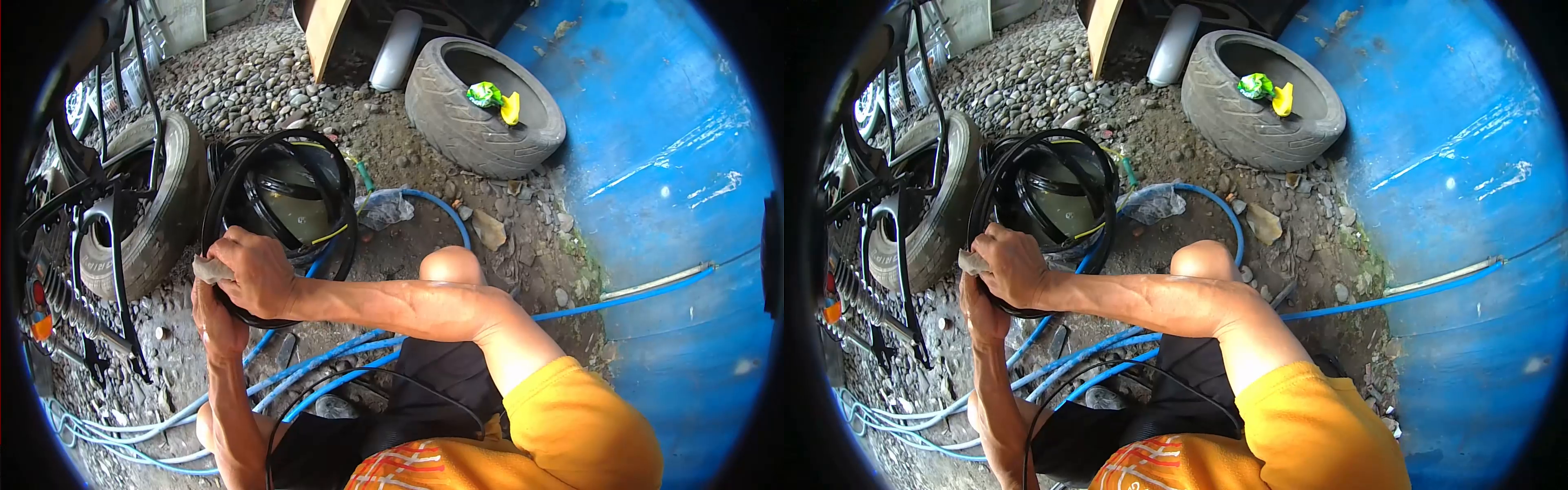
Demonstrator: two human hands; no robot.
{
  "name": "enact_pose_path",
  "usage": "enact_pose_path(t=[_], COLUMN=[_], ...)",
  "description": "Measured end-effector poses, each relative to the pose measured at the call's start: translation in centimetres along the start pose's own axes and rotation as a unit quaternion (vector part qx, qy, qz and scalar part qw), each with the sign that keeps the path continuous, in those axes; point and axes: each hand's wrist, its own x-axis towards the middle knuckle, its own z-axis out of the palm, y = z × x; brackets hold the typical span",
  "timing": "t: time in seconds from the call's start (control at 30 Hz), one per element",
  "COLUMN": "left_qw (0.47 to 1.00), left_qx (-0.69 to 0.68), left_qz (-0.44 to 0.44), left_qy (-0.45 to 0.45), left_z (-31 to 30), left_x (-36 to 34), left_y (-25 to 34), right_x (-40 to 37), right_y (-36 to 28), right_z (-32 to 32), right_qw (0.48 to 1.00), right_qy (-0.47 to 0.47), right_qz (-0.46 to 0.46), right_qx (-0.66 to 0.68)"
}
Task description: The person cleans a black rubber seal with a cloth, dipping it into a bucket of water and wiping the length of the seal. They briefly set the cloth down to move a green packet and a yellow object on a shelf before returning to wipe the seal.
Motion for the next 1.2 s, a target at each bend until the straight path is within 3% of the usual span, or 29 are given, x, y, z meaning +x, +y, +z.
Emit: enact_pose_path(t=[0.27, 0.5, 0.6, 0.63, 0.77, 1.0, 1.1, 1.2], left_qw=[0.997, 0.998, 0.993, 0.995, 0.99, 0.99, 0.998, 1.0], left_qx=[0.051, 0.026, 0.076, 0.061, 0.057, 0.106, 0.051, 0.004], left_qz=[0.034, 0.051, 0.066, 0.073, 0.07, 0.085, 0.037, -0.013], left_qy=[-0.056, 0.009, -0.059, -0.032, 0.106, 0.039, 0.023, 0.009], left_z=[1.0, 0.5, 1.5, 1.3, 1.1, 3.6, 4.0, 4.9], left_x=[-0.3, -0.9, -0.9, -0.8, -0.4, -1.3, -1.6, -2.2], left_y=[0.5, 0.2, 1.4, 1.3, 1.4, 0.7, -0.1, 0.0], right_x=[1.1, 0.1, -1.0, -1.0, 0.0, 0.4, 0.1, 0.0], right_y=[0.5, 0.7, 0.6, 0.4, 0.0, 0.5, 0.2, 0.0], right_z=[0.1, -0.1, 0.5, 0.0, -0.4, -1.9, -1.8, -1.7], right_qw=[0.998, 0.996, 0.987, 0.982, 0.987, 0.98, 0.977, 0.986], right_qy=[0.044, -0.068, -0.088, -0.128, -0.068, 0.008, -0.005, 0.012], right_qz=[0.038, 0.019, 0.012, 0.034, 0.056, 0.127, 0.153, 0.105], right_qx=[0.039, 0.055, 0.132, 0.132, 0.137, 0.152, 0.146, 0.128])
